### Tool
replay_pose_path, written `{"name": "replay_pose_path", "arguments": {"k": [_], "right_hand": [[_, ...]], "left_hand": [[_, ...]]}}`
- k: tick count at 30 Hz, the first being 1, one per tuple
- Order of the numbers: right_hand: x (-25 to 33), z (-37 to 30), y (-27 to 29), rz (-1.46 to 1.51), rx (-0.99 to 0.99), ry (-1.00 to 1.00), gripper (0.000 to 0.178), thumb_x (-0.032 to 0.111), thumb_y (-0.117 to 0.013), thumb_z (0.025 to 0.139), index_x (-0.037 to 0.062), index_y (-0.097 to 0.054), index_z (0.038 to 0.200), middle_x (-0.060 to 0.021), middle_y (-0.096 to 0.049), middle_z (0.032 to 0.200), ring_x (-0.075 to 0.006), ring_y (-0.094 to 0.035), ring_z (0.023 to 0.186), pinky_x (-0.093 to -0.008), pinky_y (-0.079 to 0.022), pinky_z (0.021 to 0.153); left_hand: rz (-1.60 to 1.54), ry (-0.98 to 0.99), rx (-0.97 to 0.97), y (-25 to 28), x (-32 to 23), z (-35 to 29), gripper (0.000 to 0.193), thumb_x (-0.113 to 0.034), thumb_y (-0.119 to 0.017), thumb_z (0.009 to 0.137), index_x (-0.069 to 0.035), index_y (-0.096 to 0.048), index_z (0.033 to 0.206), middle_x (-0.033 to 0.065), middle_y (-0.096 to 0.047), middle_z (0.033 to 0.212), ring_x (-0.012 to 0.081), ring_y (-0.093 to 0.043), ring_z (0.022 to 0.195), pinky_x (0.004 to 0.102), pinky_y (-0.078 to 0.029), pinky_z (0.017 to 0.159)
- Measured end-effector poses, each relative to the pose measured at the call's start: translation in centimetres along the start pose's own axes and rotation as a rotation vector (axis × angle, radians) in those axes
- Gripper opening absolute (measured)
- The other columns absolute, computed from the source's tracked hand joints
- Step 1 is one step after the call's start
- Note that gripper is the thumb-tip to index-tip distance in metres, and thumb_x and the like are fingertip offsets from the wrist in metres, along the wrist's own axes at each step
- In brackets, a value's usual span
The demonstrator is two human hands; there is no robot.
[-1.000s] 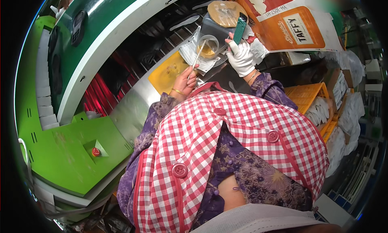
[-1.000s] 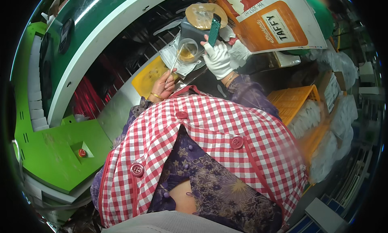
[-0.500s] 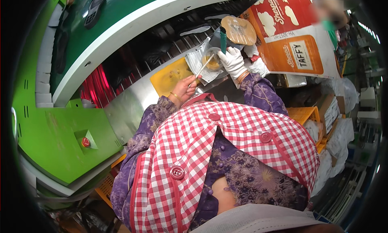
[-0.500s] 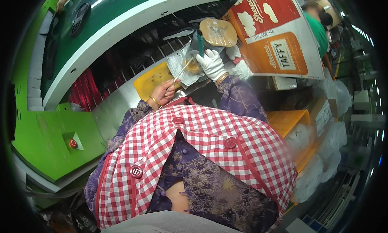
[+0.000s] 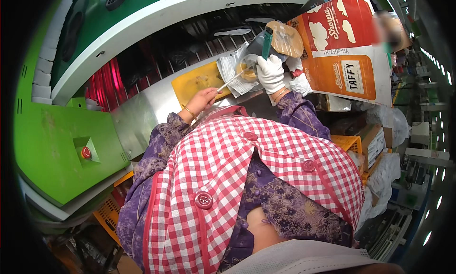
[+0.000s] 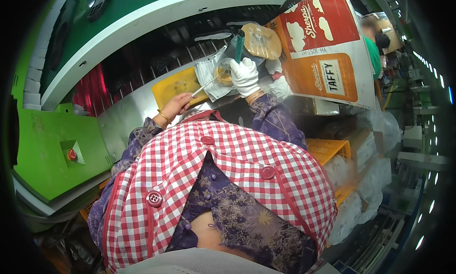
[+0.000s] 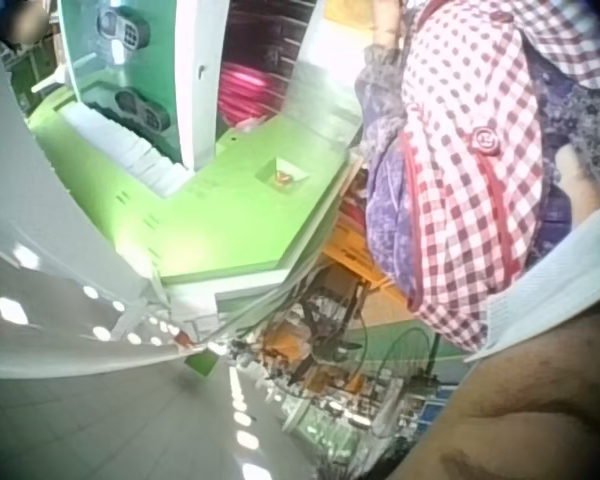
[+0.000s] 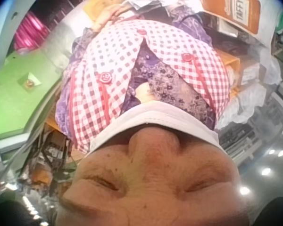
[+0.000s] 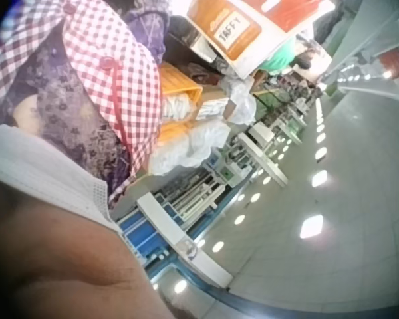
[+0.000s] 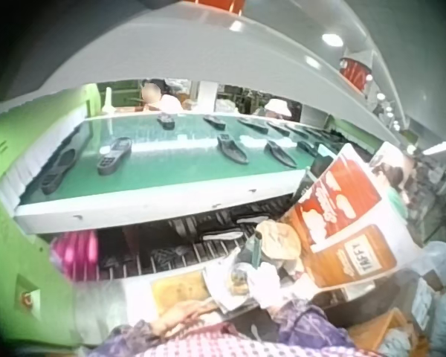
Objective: The recorder applies adhesive to the soles of shoes using a brush and then organizes boxes in a manufacturing environment.
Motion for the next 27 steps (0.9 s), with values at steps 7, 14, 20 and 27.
{"name": "replay_pose_path", "arguments": {"k": [7,14,20,27], "right_hand": [[0.5,0.1,2.6,0.036,0.031,-0.17,0.019,0.002,-0.061,0.064,0.0136,-0.057,0.078,-0.0057,-0.048,0.061,-0.0282,-0.049,0.066,-0.0388,-0.041,0.058],[-0.2,-0.1,4.3,0.001,-0.015,-0.247,0.021,0.003,-0.065,0.063,0.0134,-0.059,0.08,-0.0066,-0.053,0.068,-0.0292,-0.051,0.071,-0.0396,-0.042,0.061],[0.2,1.2,5.6,0.037,-0.09,-0.233,0.021,-0.002,-0.066,0.065,0.0094,-0.061,0.081,-0.008,-0.062,0.071,-0.0284,-0.054,0.072,-0.0378,-0.042,0.067],[0.4,2.1,6.3,0.024,-0.051,-0.262,0.021,-0.002,-0.066,0.064,0.01,-0.061,0.08,-0.0068,-0.062,0.071,-0.0275,-0.055,0.071,-0.0363,-0.042,0.067]], "left_hand": [[0.207,-0.078,-0.072,1.3,0.2,0.0,0.027,-0.023,-0.047,0.096,-0.004,-0.06,0.11,-0.0045,-0.045,0.064,0.0048,-0.039,0.054,0.0191,-0.033,0.049],[0.255,-0.147,-0.166,1.9,0.7,1.1,0.029,-0.023,-0.05,0.095,-0.003,-0.06,0.113,-0.0035,-0.047,0.064,0.0049,-0.043,0.057,0.019,-0.035,0.052],[0.374,-0.219,-0.225,2.3,0.4,1.5,0.03,-0.023,-0.051,0.094,-0.001,-0.06,0.112,-0.002,-0.052,0.067,0.0062,-0.048,0.06,0.0211,-0.04,0.056],[0.71,-0.366,-0.375,0.9,-2.3,3.5,0.029,-0.026,-0.054,0.09,-0.005,-0.063,0.108,0.0111,-0.062,0.074,0.0195,-0.059,0.065,0.0303,-0.046,0.063]]}}
Point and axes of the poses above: each hand's wrist, its own z-axis towards the middle knuckle, its own y-axis out of the back of the hand, x = y × z, the point moved 3 cm from there along z, towards the middle knuckle
